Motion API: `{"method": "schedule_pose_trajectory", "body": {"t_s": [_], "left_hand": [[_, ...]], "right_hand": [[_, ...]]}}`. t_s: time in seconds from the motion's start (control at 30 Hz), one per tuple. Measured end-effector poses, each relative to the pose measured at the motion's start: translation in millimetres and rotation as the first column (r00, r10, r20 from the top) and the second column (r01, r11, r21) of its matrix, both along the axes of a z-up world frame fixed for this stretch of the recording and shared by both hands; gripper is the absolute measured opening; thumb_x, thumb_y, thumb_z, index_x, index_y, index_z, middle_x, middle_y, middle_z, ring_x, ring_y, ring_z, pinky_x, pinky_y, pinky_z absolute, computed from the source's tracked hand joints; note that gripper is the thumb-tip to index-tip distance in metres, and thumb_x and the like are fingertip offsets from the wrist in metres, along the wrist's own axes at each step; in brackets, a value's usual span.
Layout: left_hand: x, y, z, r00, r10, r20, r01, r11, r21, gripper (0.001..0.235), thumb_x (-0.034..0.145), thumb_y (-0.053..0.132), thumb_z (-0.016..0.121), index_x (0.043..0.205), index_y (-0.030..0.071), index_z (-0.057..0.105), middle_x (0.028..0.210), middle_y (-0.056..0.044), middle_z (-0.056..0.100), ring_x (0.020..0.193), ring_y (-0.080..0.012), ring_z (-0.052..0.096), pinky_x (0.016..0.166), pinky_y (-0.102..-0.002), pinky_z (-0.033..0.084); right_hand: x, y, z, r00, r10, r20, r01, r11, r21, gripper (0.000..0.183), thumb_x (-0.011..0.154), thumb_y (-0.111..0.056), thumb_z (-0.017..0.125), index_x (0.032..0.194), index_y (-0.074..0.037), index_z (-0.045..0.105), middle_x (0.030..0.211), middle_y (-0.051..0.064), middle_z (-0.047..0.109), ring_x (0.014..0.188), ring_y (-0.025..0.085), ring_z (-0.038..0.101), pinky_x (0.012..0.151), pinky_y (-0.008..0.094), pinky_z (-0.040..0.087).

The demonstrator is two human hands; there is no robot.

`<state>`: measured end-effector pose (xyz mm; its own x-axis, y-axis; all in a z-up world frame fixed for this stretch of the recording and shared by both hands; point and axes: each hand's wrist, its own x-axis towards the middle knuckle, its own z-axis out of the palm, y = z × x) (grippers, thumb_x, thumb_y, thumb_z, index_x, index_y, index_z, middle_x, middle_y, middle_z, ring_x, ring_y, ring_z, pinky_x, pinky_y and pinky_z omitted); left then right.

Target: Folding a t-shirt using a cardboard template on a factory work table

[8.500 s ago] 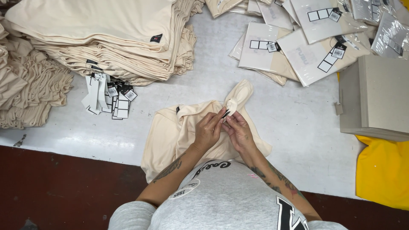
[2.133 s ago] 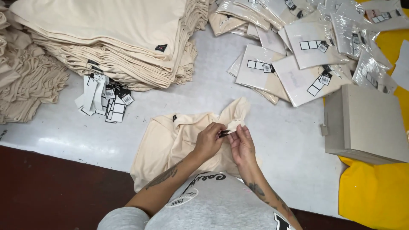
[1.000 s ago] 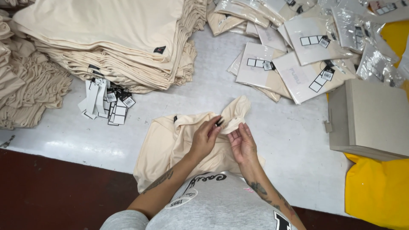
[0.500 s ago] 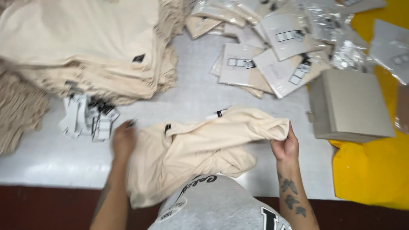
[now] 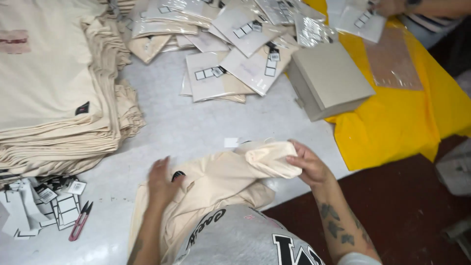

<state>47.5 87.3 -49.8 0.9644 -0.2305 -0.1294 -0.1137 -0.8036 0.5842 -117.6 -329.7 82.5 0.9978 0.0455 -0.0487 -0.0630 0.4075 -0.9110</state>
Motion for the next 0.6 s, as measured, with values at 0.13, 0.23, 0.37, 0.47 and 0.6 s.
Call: {"method": "schedule_pose_trajectory", "body": {"t_s": [0.13,0.23,0.37,0.47,0.6], "left_hand": [[0,-52,-71,0.889,-0.294,0.352,0.301,0.953,0.036,0.052,0.076,0.055,0.076,0.112,0.017,0.077,0.133,-0.013,0.067,0.133,-0.0338,0.052,0.113,-0.048,0.036],[4,-65,-45,0.876,-0.481,0.036,0.481,0.865,-0.141,0.022,0.091,0.028,0.061,0.102,0.011,0.068,0.104,-0.009,0.073,0.099,-0.0333,0.066,0.084,-0.044,0.047],[66,-21,45,0.995,-0.059,0.077,0.094,0.786,-0.611,0.028,0.099,0.028,0.063,0.124,0.014,0.059,0.106,-0.002,0.066,0.098,-0.0147,0.059,0.092,-0.029,0.046],[45,16,183,0.905,0.106,0.411,0.234,0.683,-0.692,0.017,0.102,0.012,0.062,0.118,0.008,0.056,0.106,-0.006,0.061,0.097,-0.0170,0.058,0.089,-0.029,0.048],[-15,20,256,0.702,0.121,0.702,0.378,0.772,-0.511,0.018,0.096,-0.008,0.053,0.111,0.002,0.056,0.110,-0.016,0.061,0.103,-0.0291,0.060,0.087,-0.035,0.049]], "right_hand": [[-11,15,70,0.935,-0.278,0.222,0.266,0.960,0.082,0.041,0.088,-0.008,0.074,0.125,0.000,0.056,0.121,0.019,0.067,0.110,0.029,0.068,0.093,0.037,0.058],[-3,9,110,0.794,-0.489,0.361,0.452,0.872,0.186,0.035,0.090,-0.010,0.066,0.123,-0.007,0.052,0.118,0.018,0.061,0.110,0.031,0.062,0.097,0.041,0.055],[14,-1,168,0.614,-0.654,0.442,0.617,0.747,0.249,0.036,0.091,-0.022,0.069,0.125,-0.010,0.066,0.126,0.008,0.069,0.128,0.026,0.065,0.125,0.042,0.054],[16,-21,178,0.646,-0.622,0.442,0.627,0.763,0.158,0.047,0.092,-0.031,0.072,0.134,-0.012,0.065,0.136,0.008,0.067,0.138,0.028,0.064,0.133,0.045,0.053],[-11,-59,109,0.815,-0.551,0.179,0.578,0.793,-0.192,0.050,0.090,-0.026,0.072,0.136,-0.009,0.061,0.135,0.014,0.065,0.132,0.028,0.062,0.124,0.043,0.050]]}}
